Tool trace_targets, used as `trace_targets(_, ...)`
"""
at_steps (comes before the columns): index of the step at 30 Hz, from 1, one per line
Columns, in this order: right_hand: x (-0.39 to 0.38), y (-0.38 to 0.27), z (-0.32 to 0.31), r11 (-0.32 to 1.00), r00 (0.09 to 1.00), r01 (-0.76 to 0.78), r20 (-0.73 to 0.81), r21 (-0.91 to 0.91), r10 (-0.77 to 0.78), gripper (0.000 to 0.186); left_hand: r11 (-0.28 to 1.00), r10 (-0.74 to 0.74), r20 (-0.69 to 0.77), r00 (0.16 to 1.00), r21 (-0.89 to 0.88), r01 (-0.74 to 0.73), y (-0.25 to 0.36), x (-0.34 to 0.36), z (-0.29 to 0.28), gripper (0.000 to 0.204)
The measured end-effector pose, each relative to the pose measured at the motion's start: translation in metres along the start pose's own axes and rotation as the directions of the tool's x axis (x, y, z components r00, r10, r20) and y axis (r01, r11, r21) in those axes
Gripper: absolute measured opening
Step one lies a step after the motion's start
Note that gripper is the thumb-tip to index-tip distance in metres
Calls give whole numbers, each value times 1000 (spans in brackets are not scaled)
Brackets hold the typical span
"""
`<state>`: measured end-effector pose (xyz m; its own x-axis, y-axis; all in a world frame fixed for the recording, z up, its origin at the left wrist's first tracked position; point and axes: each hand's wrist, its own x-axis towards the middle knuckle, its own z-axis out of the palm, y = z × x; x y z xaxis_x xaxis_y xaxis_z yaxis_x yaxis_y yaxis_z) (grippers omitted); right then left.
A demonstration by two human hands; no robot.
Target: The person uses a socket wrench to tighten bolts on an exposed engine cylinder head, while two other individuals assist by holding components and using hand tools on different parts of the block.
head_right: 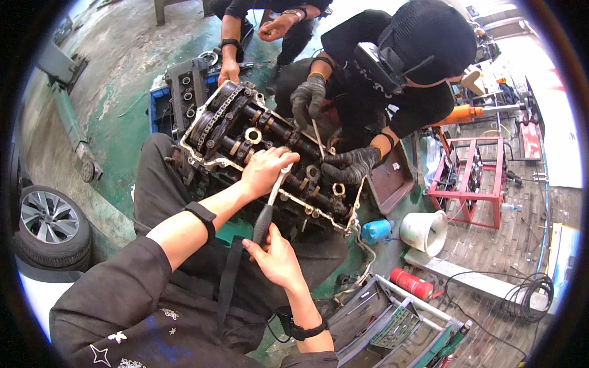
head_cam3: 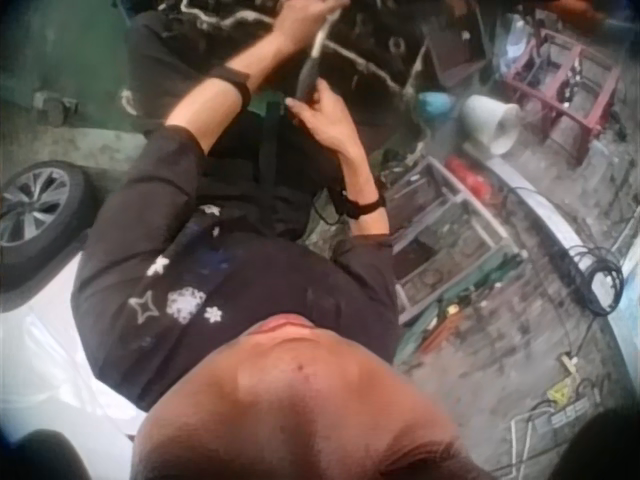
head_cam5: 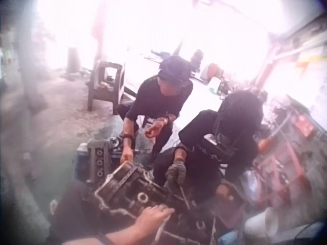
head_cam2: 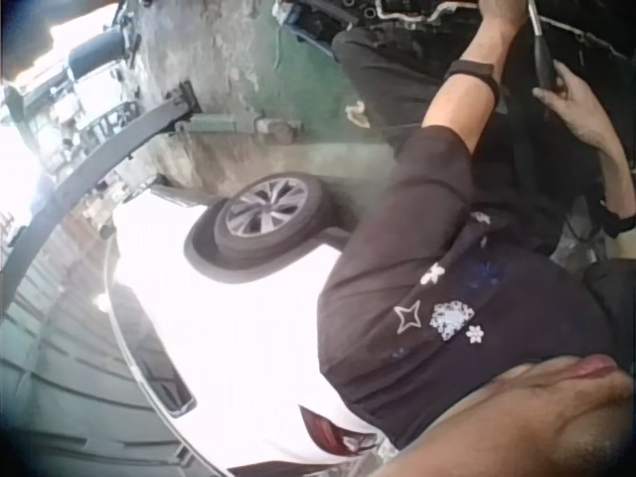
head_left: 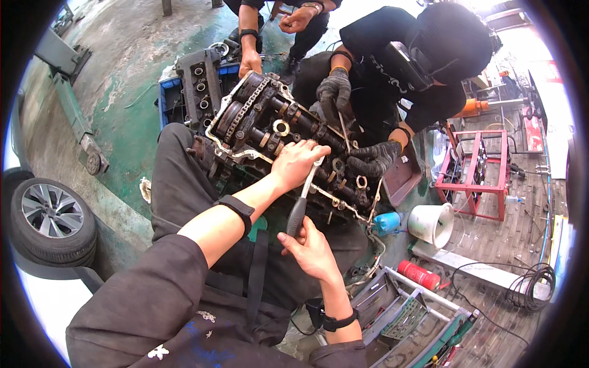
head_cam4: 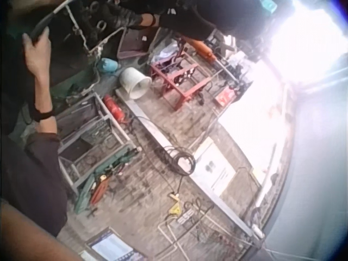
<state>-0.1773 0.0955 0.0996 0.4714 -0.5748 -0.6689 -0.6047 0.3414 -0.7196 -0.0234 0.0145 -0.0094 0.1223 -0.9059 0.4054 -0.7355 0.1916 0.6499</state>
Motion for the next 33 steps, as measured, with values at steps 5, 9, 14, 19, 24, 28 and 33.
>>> trace_targets(5,-2,24,-13,978,997,61,-61,201,-50,55,1000,4,-10,1000,2,-4,-1,2,0,35)
trace_targets(9,-13,30,-44,973,974,69,-228,218,-18,62,999,-26,-64,998,-25,25,0,2,2,36)
trace_targets(14,-11,40,-92,981,894,114,-447,159,-32,54,999,-36,-28,999,-17,35,0,2,1,38)
trace_targets(19,7,42,-116,990,882,72,-470,117,-9,48,998,-54,-18,998,-24,54,1,2,1,37)
trace_targets(24,-4,31,-78,990,975,-63,-202,129,88,39,1000,-20,-16,1000,-2,20,3,2,0,39)
trace_targets(28,-10,20,-67,980,978,-56,-186,190,92,34,999,-33,-57,998,-16,32,0,2,3,36)
trace_targets(33,-6,5,-22,984,995,-66,-68,168,78,35,999,-34,-58,998,-28,32,-2,2,5,34)
